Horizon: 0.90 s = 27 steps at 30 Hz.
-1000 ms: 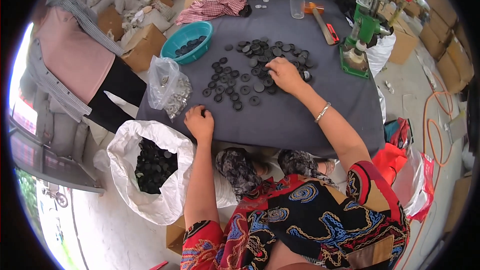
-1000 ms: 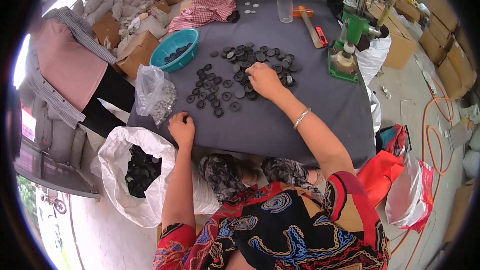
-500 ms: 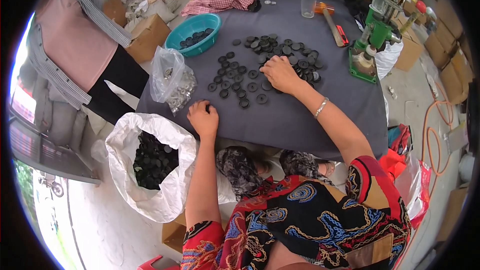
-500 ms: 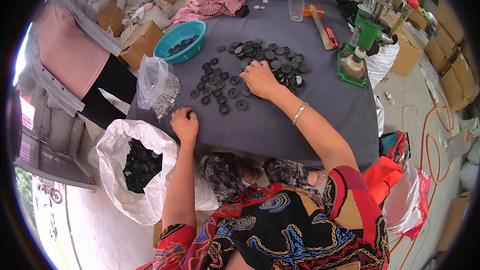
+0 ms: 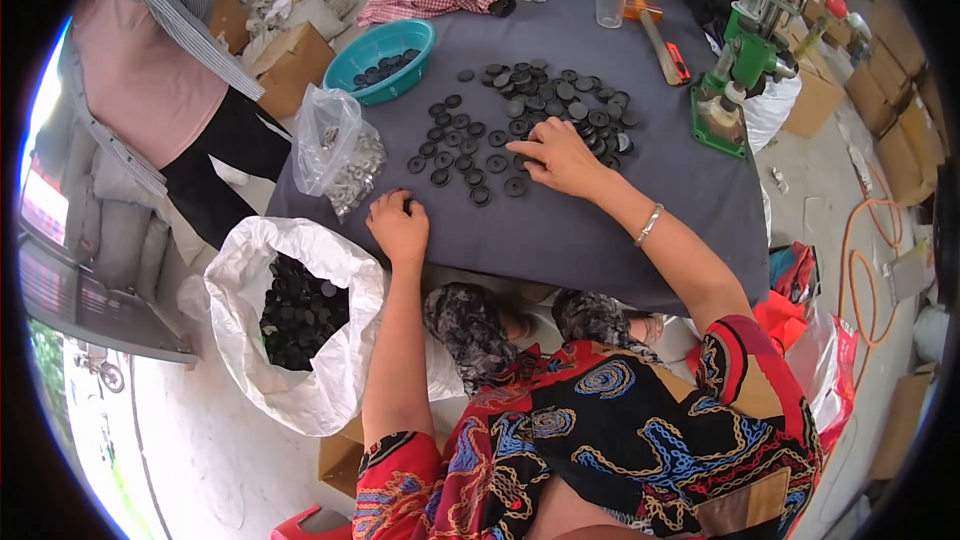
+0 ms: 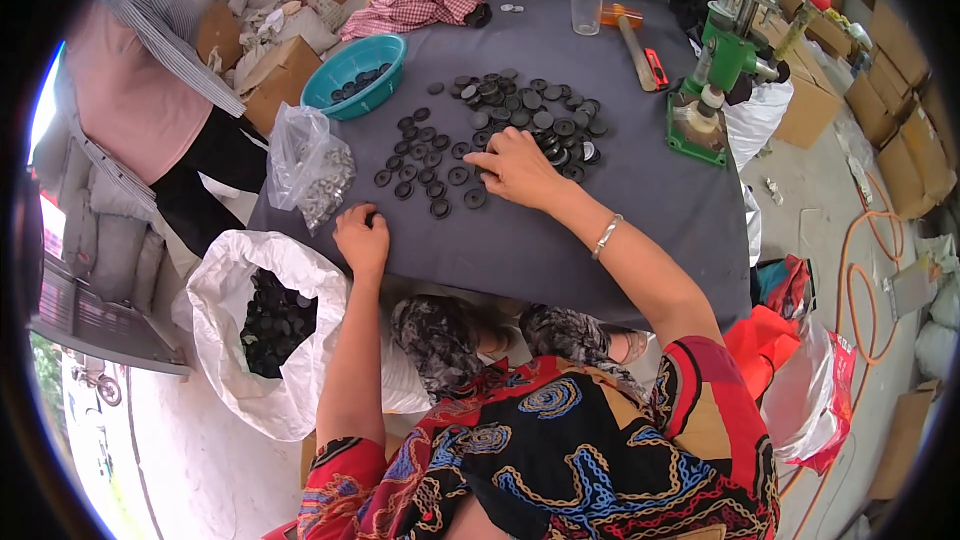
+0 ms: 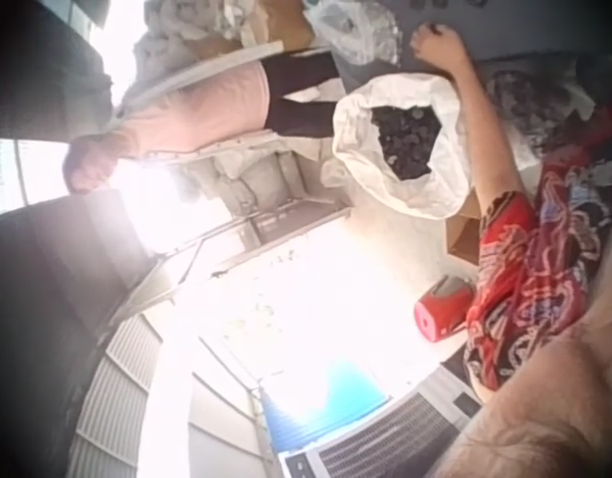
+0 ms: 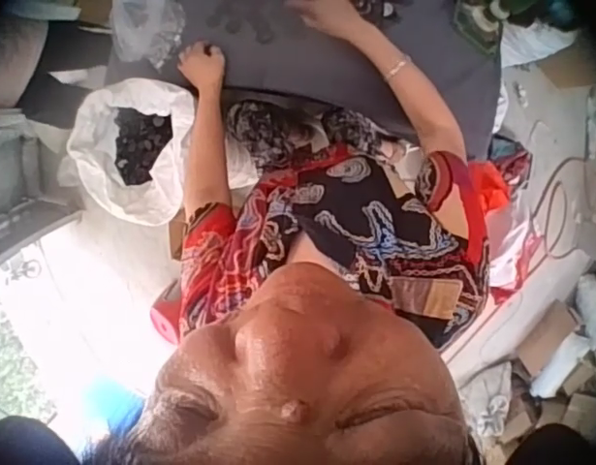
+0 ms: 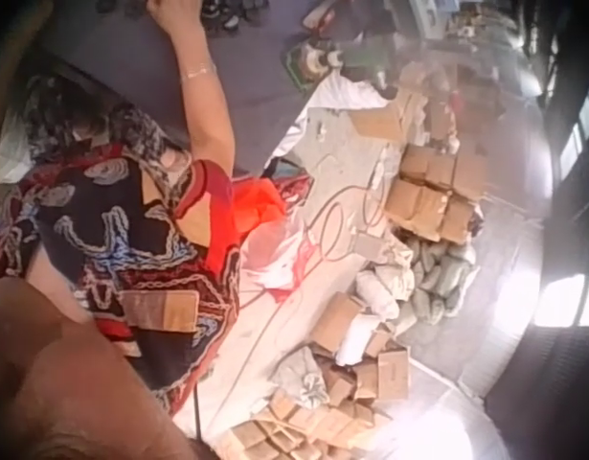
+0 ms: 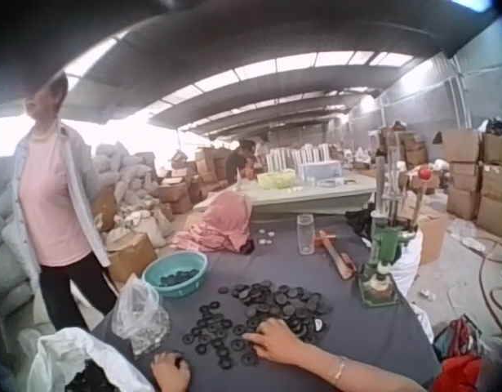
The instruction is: The person removes black rubber pieces from a bag, places them onto a table, and spreads and arranges them flat across the surface by hand.
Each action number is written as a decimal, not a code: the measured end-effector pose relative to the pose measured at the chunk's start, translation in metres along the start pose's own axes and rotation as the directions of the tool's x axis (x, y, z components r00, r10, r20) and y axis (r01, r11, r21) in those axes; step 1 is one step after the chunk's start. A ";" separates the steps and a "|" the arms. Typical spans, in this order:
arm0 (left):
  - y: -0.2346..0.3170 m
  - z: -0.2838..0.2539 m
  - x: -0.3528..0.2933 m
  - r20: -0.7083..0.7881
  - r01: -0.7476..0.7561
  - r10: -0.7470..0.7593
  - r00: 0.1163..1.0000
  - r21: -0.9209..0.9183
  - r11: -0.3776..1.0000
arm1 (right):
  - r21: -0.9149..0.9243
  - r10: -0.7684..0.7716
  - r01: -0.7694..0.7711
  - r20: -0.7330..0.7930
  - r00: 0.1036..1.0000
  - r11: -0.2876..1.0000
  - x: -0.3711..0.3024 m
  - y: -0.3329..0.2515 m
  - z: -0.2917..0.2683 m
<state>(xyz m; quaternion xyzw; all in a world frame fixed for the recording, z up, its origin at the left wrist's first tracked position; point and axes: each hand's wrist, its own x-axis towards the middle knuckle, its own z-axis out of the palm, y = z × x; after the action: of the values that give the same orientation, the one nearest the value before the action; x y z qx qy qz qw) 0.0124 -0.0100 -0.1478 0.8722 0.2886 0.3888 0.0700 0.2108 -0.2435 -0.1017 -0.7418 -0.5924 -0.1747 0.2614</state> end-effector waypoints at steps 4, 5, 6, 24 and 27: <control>0.001 -0.002 -0.001 0.037 0.032 -0.032 0.999 -0.019 0.999 | 0.261 0.174 -0.165 -0.011 0.985 0.951 -0.022 -0.016 -0.010; 0.001 -0.002 -0.001 0.039 0.038 -0.037 0.999 -0.022 0.999 | 0.259 0.173 -0.166 -0.005 0.985 0.951 -0.027 -0.021 -0.010; 0.000 -0.001 -0.001 0.024 0.020 -0.020 1.000 -0.011 1.000 | 0.269 0.199 -0.198 0.025 0.980 0.943 -0.033 -0.025 -0.010; 0.001 -0.003 -0.003 0.006 0.034 -0.033 0.999 -0.061 0.998 | -0.089 0.047 -0.030 0.193 0.980 0.996 -0.026 -0.048 0.029; 0.001 0.001 -0.006 0.005 0.031 -0.031 0.999 -0.058 0.998 | -0.090 0.108 -0.083 0.335 0.936 0.993 -0.021 -0.049 0.038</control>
<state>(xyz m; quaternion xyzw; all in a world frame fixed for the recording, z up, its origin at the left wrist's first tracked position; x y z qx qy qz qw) 0.0108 -0.0140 -0.1518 0.8660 0.2906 0.3939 0.1020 0.1560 -0.2293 -0.1349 -0.7979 -0.5848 -0.0533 0.1361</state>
